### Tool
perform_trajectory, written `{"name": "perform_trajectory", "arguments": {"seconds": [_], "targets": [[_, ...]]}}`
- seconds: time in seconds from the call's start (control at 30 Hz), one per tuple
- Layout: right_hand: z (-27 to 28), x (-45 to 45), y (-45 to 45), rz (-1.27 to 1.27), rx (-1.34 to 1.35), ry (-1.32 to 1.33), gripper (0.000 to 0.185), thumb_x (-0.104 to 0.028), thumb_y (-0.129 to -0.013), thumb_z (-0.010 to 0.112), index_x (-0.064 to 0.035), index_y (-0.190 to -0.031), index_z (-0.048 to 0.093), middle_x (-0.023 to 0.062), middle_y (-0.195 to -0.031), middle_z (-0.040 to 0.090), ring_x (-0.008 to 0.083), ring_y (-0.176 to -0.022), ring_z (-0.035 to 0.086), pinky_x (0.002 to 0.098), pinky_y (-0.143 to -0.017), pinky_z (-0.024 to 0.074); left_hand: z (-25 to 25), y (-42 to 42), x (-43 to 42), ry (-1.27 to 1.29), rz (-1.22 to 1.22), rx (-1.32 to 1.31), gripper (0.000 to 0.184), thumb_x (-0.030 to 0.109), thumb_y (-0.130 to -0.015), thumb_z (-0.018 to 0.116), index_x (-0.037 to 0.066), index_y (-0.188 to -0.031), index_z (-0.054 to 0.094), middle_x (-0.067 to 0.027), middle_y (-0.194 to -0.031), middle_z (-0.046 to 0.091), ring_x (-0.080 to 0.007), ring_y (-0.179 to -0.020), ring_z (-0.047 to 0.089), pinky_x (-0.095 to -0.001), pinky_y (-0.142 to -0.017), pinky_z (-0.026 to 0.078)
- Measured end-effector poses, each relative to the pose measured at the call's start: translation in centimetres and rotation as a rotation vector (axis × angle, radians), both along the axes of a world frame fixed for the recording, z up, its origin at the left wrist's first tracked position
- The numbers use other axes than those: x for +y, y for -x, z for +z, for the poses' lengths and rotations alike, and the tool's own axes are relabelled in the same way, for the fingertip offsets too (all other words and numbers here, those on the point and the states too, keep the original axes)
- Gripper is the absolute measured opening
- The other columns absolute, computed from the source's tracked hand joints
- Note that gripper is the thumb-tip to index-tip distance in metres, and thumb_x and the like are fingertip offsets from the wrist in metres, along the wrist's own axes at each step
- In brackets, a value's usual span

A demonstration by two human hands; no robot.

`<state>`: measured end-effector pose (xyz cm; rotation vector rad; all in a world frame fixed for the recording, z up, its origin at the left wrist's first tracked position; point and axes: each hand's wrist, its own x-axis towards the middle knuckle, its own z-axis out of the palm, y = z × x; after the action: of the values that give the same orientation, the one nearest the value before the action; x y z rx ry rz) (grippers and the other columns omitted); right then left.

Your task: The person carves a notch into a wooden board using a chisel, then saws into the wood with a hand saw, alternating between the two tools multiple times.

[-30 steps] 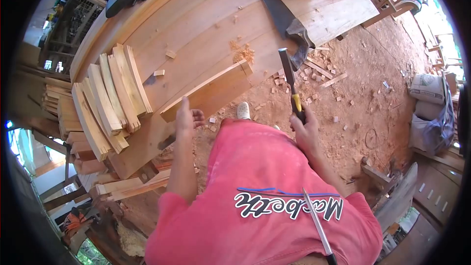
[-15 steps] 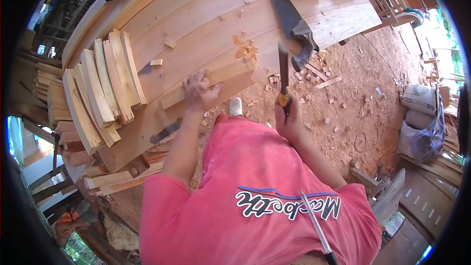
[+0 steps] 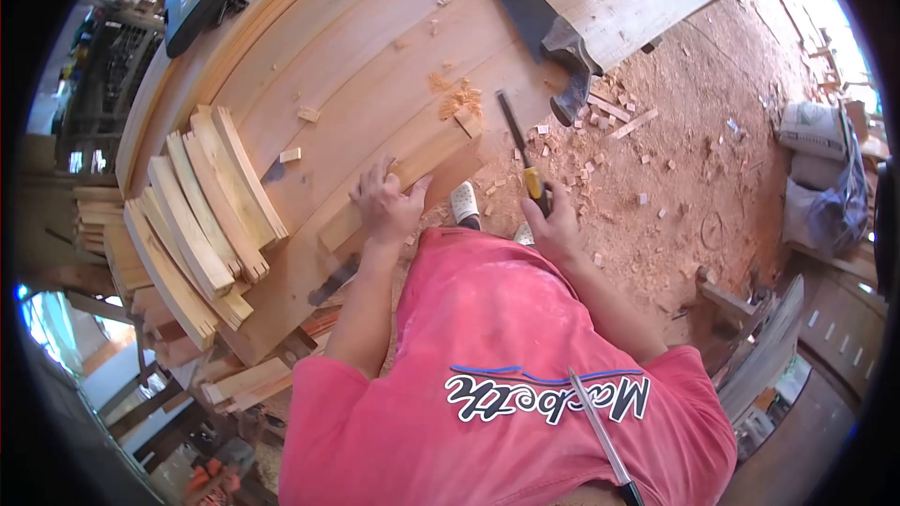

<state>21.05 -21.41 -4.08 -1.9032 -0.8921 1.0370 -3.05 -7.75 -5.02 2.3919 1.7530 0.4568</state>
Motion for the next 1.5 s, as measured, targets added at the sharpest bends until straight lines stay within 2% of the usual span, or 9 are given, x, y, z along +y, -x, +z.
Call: {"name": "perform_trajectory", "arguments": {"seconds": [0.27,0.33,0.5,0.63,0.7,0.83,1.1,1.3,1.5], "targets": [[-1.5,-2.2,-2.4,-0.126,0.220,-0.227,0.041,-0.018,-0.098,0.065,0.0000,-0.134,0.055,-0.0027,-0.081,0.055,0.0073,-0.067,0.051,0.0241,-0.060,0.0431,0.8,-9.1,6.8,0.055,-0.362,-0.265,0.045,0.036,-0.076,0.083,-0.003,-0.096,0.072,-0.0157,-0.120,0.068,-0.0334,-0.114,0.061,-0.0477,-0.100,0.044],[0.3,-2.5,-2.6,-0.118,0.194,0.071,0.037,-0.015,-0.097,0.066,-0.0011,-0.130,0.057,-0.0013,-0.087,0.057,0.0073,-0.076,0.051,0.0255,-0.067,0.0428,-0.2,-9.6,7.4,0.146,-0.428,-0.247,0.044,0.035,-0.077,0.083,-0.003,-0.096,0.071,-0.0172,-0.116,0.069,-0.0334,-0.112,0.063,-0.0460,-0.098,0.046],[-0.7,-4.4,-1.5,-0.277,0.232,0.019,0.039,-0.016,-0.097,0.066,-0.0003,-0.132,0.057,-0.0010,-0.088,0.059,0.0076,-0.074,0.053,0.0255,-0.065,0.0434,-2.0,-8.4,7.4,0.275,-0.334,-0.708,0.023,0.015,-0.080,0.082,-0.002,-0.089,0.069,-0.0153,-0.104,0.072,-0.0324,-0.089,0.069,-0.0400,-0.080,0.055],[0.0,-4.7,-1.0,-0.411,0.338,0.070,0.044,-0.016,-0.097,0.066,-0.0007,-0.137,0.055,-0.0018,-0.088,0.060,0.0067,-0.071,0.052,0.0241,-0.062,0.0439,-1.5,-9.0,7.0,0.208,-0.472,-0.689,0.020,0.005,-0.078,0.082,0.001,-0.077,0.062,-0.0126,-0.099,0.072,-0.0284,-0.079,0.069,-0.0365,-0.071,0.055],[0.2,-4.7,-0.9,-0.435,0.345,0.074,0.044,-0.016,-0.097,0.066,-0.0003,-0.137,0.056,-0.0014,-0.089,0.061,0.0063,-0.072,0.053,0.0234,-0.062,0.0446,-1.2,-8.9,7.5,-0.108,-0.841,-0.599,0.030,0.003,-0.077,0.083,0.004,-0.068,0.055,-0.0100,-0.096,0.071,-0.0249,-0.079,0.068,-0.0375,-0.069,0.054],[-0.5,-4.3,-1.1,-0.364,0.202,-0.011,0.044,-0.013,-0.099,0.063,0.0013,-0.139,0.055,-0.0007,-0.084,0.061,0.0066,-0.065,0.056,0.0231,-0.056,0.0458,-0.4,-8.5,7.0,0.014,-1.155,-0.667,0.042,0.003,-0.080,0.082,0.006,-0.072,0.041,-0.0083,-0.098,0.071,-0.0269,-0.081,0.069,-0.0383,-0.074,0.055],[1.3,-3.8,-1.7,-0.120,0.190,0.046,0.033,-0.011,-0.096,0.065,0.0020,-0.126,0.063,0.0035,-0.097,0.070,0.0088,-0.087,0.063,0.0268,-0.075,0.0520,2.5,-14.4,1.7,0.078,-1.375,-0.866,0.036,0.026,-0.086,0.079,0.007,-0.071,0.053,-0.0121,-0.096,0.071,-0.0261,-0.090,0.070,-0.0420,-0.080,0.055],[0.0,-4.7,-1.5,-0.083,0.348,0.006,0.012,0.006,-0.087,0.067,-0.0021,-0.095,0.065,0.0061,-0.102,0.070,0.0142,-0.095,0.066,0.0321,-0.084,0.0543,1.1,-17.8,0.3,0.585,-1.271,-0.253,0.060,0.051,-0.101,0.049,0.003,-0.073,0.070,-0.0197,-0.080,0.068,-0.0346,-0.074,0.070,-0.0440,-0.068,0.056],[-0.3,-4.6,-2.1,-0.015,0.355,0.089,0.014,0.004,-0.088,0.067,-0.0022,-0.100,0.064,0.0040,-0.100,0.069,0.0132,-0.098,0.066,0.0316,-0.086,0.0534,0.1,-17.2,0.1,0.693,-1.215,-0.102,0.061,0.053,-0.101,0.048,0.006,-0.071,0.072,-0.0162,-0.071,0.070,-0.0329,-0.064,0.071,-0.0427,-0.057,0.057]]}}
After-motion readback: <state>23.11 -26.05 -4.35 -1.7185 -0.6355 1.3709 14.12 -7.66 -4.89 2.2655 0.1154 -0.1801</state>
